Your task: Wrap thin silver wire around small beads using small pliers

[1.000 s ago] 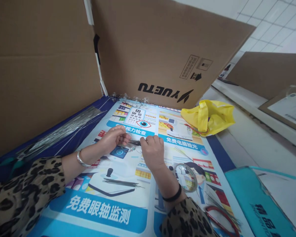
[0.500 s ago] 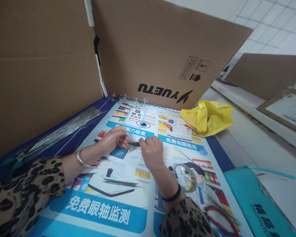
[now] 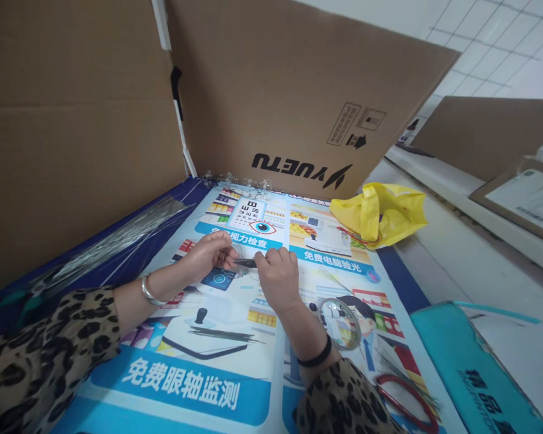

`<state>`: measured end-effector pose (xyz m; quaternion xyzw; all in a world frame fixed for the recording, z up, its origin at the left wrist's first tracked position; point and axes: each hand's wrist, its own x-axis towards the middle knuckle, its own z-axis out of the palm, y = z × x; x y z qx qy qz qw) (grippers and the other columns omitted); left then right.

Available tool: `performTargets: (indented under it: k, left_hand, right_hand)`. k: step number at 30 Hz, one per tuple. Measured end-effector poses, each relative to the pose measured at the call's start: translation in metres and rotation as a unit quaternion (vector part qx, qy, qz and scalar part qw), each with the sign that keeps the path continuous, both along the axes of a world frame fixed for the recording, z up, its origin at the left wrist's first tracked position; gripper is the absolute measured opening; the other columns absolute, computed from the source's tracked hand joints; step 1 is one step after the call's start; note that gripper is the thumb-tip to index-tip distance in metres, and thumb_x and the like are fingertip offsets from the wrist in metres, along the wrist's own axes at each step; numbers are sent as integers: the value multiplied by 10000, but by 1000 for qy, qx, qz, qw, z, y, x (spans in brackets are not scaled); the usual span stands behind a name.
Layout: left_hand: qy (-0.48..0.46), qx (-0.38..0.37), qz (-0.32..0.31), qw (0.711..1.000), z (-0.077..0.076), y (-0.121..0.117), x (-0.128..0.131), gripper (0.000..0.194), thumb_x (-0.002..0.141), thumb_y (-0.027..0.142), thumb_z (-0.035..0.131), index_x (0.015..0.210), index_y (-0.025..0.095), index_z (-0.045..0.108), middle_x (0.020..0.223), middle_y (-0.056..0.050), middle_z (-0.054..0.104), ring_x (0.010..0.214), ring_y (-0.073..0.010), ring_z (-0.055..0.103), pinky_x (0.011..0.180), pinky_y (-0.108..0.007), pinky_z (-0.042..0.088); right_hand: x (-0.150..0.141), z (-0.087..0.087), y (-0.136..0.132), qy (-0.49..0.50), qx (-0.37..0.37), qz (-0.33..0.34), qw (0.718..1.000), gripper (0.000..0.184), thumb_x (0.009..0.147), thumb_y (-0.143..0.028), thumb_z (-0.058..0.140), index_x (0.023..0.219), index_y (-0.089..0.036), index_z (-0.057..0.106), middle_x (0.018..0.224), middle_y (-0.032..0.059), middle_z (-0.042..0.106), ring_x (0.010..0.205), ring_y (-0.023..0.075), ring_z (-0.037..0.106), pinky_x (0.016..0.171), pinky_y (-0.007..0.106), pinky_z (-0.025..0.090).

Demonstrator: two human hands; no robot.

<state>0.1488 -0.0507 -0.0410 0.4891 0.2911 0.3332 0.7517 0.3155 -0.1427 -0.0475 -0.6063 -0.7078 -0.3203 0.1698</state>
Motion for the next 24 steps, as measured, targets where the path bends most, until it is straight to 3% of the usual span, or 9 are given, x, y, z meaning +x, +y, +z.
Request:
performTargets:
  k: [24]
  left_hand:
    - [-2, 13, -9, 1000, -1, 1, 0, 151, 749, 272, 548, 709, 179, 435, 593, -1, 626, 447, -129, 599, 396, -188, 427]
  right_hand:
    - [-1, -2, 1, -25, -8, -9, 1000, 166, 860, -211, 475, 844, -216, 640, 667, 38, 531, 712, 183, 378, 659, 339, 223]
